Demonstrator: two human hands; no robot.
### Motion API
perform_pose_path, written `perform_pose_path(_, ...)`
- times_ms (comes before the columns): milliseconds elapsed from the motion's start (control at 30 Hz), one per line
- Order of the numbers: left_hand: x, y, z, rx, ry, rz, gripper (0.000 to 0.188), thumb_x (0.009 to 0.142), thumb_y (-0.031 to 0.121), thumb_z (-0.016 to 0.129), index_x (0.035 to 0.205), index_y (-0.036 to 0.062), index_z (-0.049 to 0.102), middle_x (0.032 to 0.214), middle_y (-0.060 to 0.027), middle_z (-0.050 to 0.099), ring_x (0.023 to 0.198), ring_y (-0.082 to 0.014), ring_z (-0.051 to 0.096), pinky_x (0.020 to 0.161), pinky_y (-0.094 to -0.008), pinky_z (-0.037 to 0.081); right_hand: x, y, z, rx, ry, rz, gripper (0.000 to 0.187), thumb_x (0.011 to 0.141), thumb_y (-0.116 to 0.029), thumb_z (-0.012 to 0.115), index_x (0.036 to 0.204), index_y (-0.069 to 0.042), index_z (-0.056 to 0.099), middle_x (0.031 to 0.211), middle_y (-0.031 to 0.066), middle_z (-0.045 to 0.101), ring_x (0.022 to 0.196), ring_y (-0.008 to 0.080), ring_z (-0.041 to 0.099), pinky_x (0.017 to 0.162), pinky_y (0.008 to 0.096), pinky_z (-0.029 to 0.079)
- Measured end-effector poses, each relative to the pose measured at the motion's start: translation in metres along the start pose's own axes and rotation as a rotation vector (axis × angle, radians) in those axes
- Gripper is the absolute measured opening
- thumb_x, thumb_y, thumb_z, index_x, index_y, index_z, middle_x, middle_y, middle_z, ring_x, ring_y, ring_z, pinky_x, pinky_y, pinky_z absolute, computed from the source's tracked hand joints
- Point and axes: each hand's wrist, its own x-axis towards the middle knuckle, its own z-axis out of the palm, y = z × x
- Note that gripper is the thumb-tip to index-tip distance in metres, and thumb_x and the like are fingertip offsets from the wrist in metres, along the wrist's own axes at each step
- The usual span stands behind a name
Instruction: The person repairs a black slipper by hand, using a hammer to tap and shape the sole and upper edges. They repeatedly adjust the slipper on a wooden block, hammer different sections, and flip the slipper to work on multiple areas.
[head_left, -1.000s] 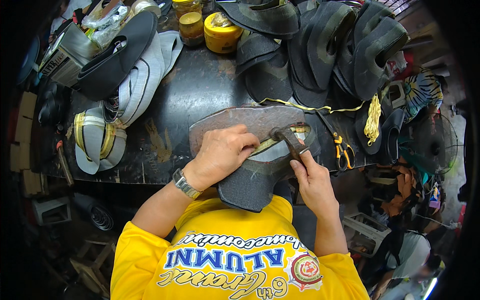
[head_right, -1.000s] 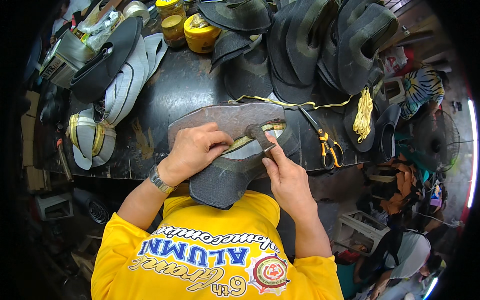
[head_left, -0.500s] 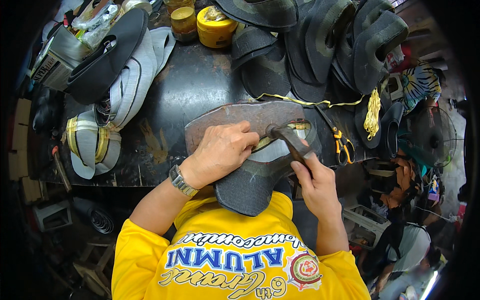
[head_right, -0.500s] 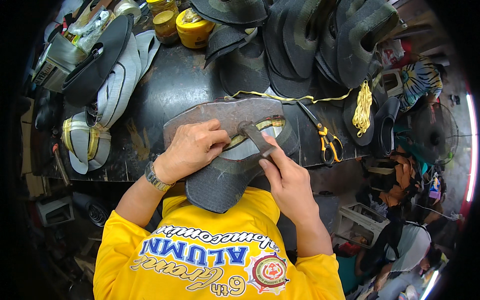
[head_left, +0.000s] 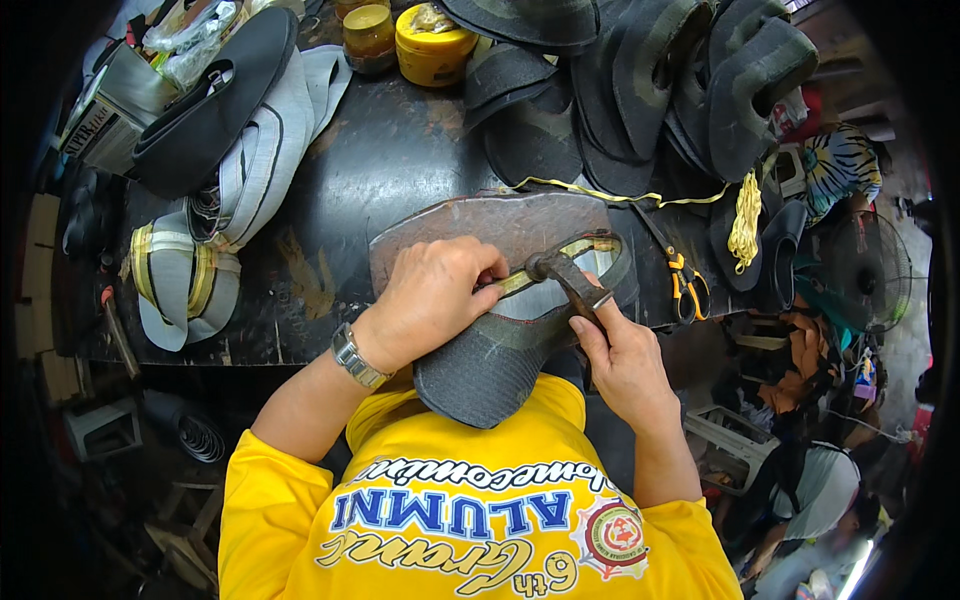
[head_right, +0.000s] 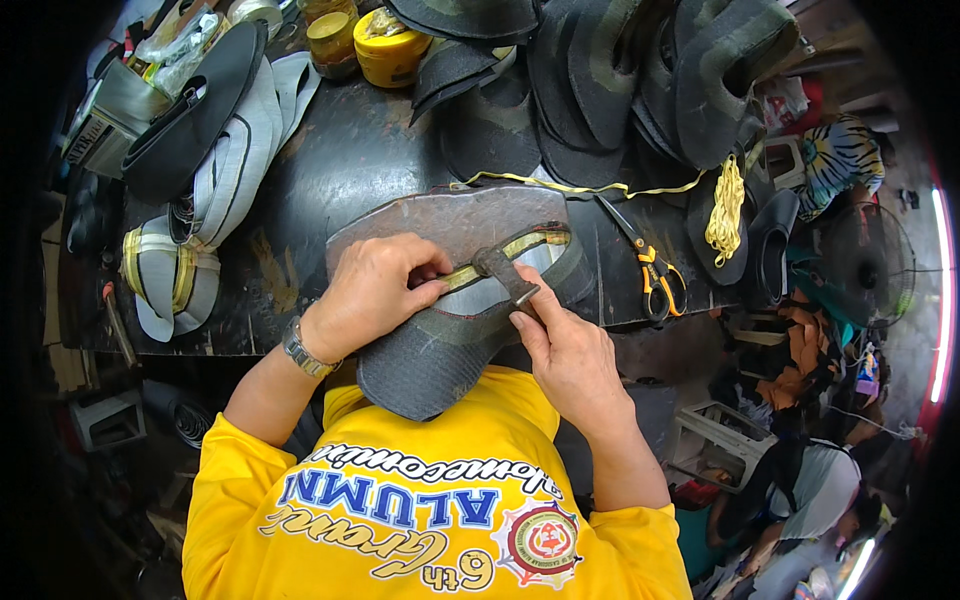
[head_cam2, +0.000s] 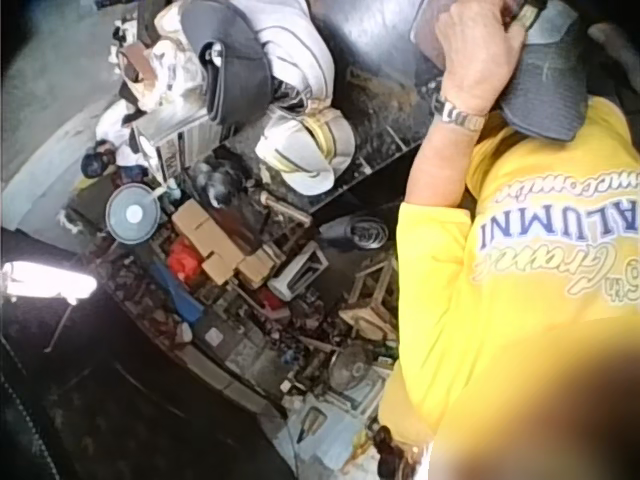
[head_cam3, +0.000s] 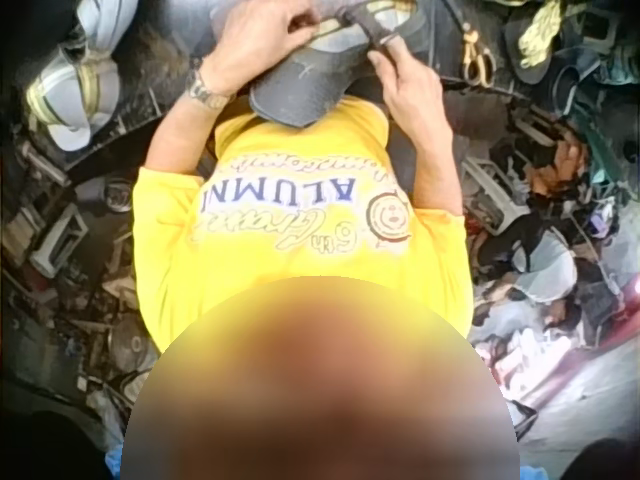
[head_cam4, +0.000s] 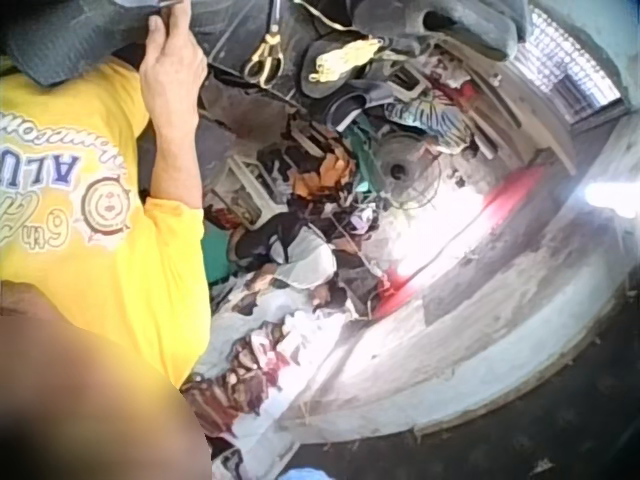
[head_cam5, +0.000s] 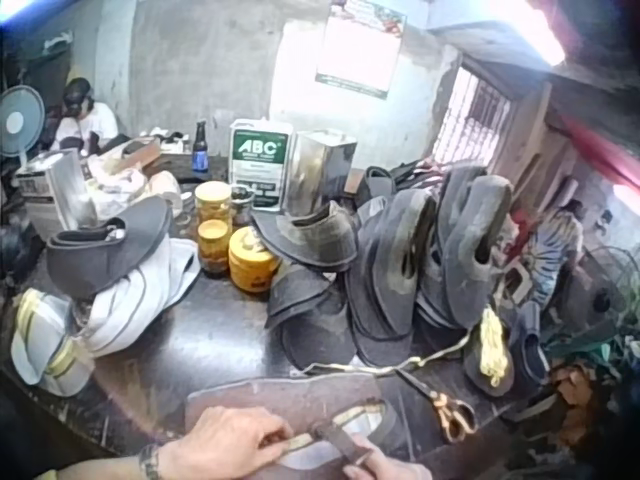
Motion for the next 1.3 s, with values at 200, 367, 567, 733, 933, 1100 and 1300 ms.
perform_pose_path(200, -0.002, -0.003, 0.006, 0.063, 0.065, 0.125, 0.011, 0.085, 0.012, 0.074, 0.096, 0.0104, 0.073, 0.089, -0.009, 0.069, 0.08, -0.0318, 0.07, 0.071, -0.0396, 0.055, -0.01, -0.001, -0.005, 0.164, 0.086, 0.015, 0.045, 0.098, -0.012, 0.068, 0.143, -0.011, 0.059, 0.104, 0.0197, 0.074, 0.083, 0.0322, 0.075, 0.076, 0.0351, 0.056)
perform_pose_path(367, -0.002, 0.0, 0.007, 0.082, 0.076, 0.147, 0.006, 0.086, 0.012, 0.073, 0.09, 0.0101, 0.069, 0.089, -0.0084, 0.066, 0.08, -0.0327, 0.069, 0.07, -0.0415, 0.055, -0.005, -0.002, 0.002, 0.11, 0.032, 0.056, 0.046, 0.098, -0.011, 0.069, 0.143, -0.011, 0.059, 0.105, 0.0177, 0.074, 0.083, 0.0303, 0.075, 0.075, 0.0342, 0.055)
perform_pose_path(567, -0.001, -0.004, 0.008, 0.062, 0.068, 0.139, 0.006, 0.086, 0.012, 0.072, 0.091, 0.0095, 0.069, 0.089, -0.0086, 0.066, 0.08, -0.0329, 0.069, 0.07, -0.0415, 0.055, -0.005, -0.002, -0.002, 0.133, 0.082, -0.076, 0.047, 0.098, -0.012, 0.068, 0.144, -0.011, 0.058, 0.105, 0.0175, 0.074, 0.086, 0.0337, 0.074, 0.077, 0.035, 0.056)
perform_pose_path(733, 0.0, 0.001, 0.004, 0.045, 0.041, 0.095, 0.009, 0.088, 0.016, 0.074, 0.093, 0.0085, 0.071, 0.09, -0.009, 0.069, 0.08, -0.032, 0.07, 0.071, -0.0393, 0.055, -0.007, -0.001, 0.008, 0.058, -0.011, 0.004, 0.049, 0.098, -0.015, 0.068, 0.146, -0.013, 0.056, 0.108, 0.0199, 0.074, 0.09, 0.0373, 0.074, 0.076, 0.04, 0.058)
perform_pose_path(933, -0.005, 0.011, -0.014, -0.044, -0.052, -0.145, 0.026, 0.084, 0.025, 0.081, 0.098, 0.0056, 0.071, 0.095, -0.0112, 0.074, 0.082, -0.0298, 0.072, 0.074, -0.0356, 0.057, -0.001, 0.006, 0.013, -0.004, -0.037, -0.02, 0.053, 0.099, -0.02, 0.066, 0.15, -0.02, 0.052, 0.096, 0.0164, 0.075, 0.086, 0.0399, 0.072, 0.073, 0.0458, 0.056)
perform_pose_path(1100, -0.012, 0.011, -0.012, 0.05, 0.001, -0.116, 0.024, 0.082, 0.02, 0.08, 0.101, 0.0074, 0.072, 0.092, -0.0095, 0.072, 0.081, -0.0298, 0.072, 0.073, -0.0372, 0.057, -0.005, 0.002, 0.014, -0.02, -0.024, -0.012, 0.052, 0.099, -0.02, 0.067, 0.149, -0.02, 0.053, 0.097, 0.0168, 0.075, 0.085, 0.0398, 0.072, 0.073, 0.046, 0.056)
perform_pose_path(1300, -0.019, 0.006, 0.002, 0.136, 0.172, 0.155, 0.008, 0.083, 0.009, 0.074, 0.091, 0.0053, 0.072, 0.088, -0.0101, 0.065, 0.079, -0.0284, 0.07, 0.07, -0.0377, 0.057, -0.006, 0.0, 0.016, 0.043, -0.004, 0.018, 0.051, 0.098, -0.018, 0.068, 0.147, -0.019, 0.056, 0.099, 0.0181, 0.075, 0.086, 0.0386, 0.072, 0.075, 0.0435, 0.056)
